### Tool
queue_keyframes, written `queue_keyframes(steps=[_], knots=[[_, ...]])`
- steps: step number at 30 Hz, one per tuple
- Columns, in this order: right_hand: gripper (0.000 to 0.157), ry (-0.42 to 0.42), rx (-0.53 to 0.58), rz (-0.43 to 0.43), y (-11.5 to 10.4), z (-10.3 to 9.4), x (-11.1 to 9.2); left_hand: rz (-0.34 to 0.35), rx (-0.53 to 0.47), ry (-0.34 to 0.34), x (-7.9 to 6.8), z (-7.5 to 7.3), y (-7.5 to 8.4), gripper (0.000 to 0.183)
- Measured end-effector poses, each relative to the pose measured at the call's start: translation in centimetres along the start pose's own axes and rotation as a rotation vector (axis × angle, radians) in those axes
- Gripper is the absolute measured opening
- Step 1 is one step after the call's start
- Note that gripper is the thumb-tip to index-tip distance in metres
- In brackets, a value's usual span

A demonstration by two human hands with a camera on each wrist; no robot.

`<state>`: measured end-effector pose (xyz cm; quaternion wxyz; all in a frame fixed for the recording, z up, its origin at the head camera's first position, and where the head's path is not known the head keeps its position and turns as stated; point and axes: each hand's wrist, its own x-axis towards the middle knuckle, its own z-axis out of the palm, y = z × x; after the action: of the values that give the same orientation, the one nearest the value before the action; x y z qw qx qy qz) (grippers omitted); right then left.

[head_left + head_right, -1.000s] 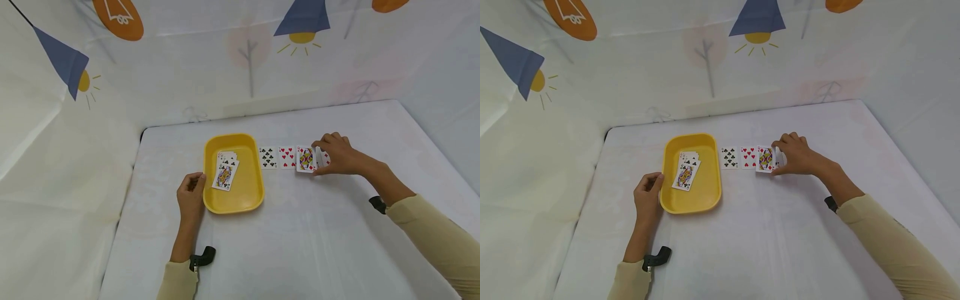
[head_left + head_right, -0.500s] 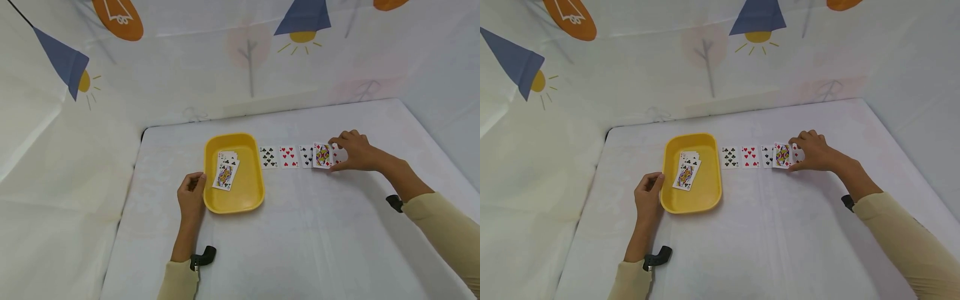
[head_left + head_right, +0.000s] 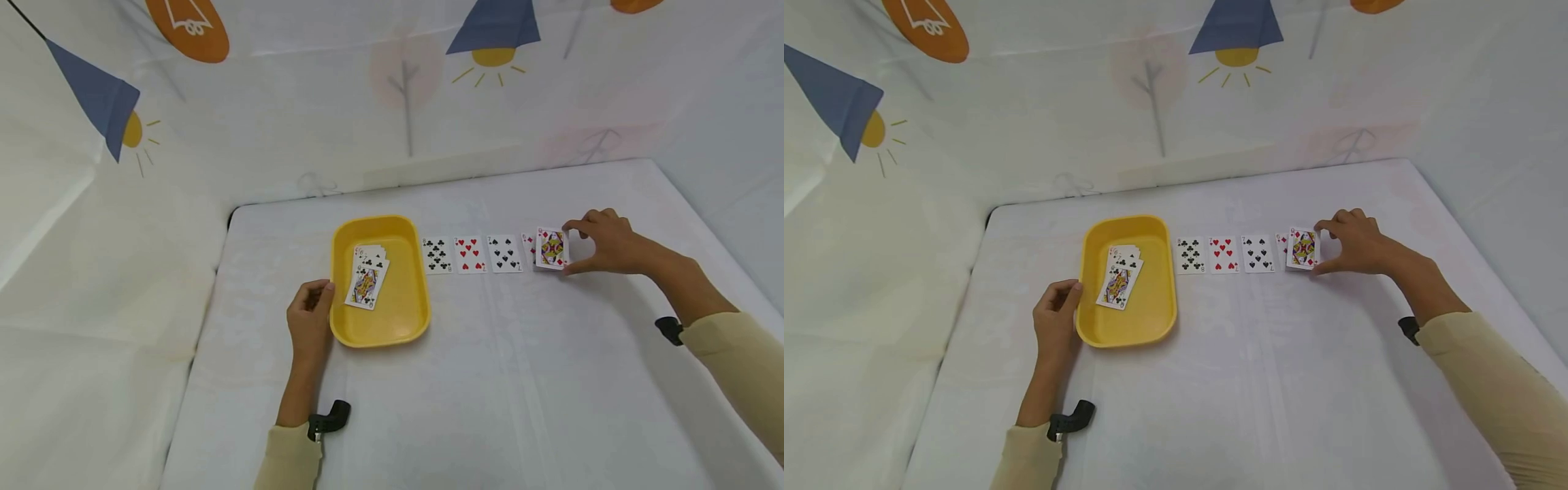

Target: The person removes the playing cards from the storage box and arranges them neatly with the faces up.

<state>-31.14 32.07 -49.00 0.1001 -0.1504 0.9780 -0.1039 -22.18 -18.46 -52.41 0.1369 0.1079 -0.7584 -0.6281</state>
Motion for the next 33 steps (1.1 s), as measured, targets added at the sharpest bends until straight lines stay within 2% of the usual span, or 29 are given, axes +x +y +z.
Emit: queue_keyframes(steps=[9, 22, 33], knots=[[0.086, -0.029, 0.003, 0.027, 1.8, -0.3, -0.3, 0.005, 0.016, 0.001, 0.0, 0.0, -0.1, 0.022], [0.088, -0.066, 0.018, 0.076, 3.9, -0.3, -0.8, 0.004, -0.010, -0.015, 0.1, 0.0, -0.2, 0.023], [0.089, -0.084, -0.018, 0.048, 4.8, -0.6, -0.6, -0.009, -0.017, -0.003, 0.3, 0.1, 0.0, 0.023]])
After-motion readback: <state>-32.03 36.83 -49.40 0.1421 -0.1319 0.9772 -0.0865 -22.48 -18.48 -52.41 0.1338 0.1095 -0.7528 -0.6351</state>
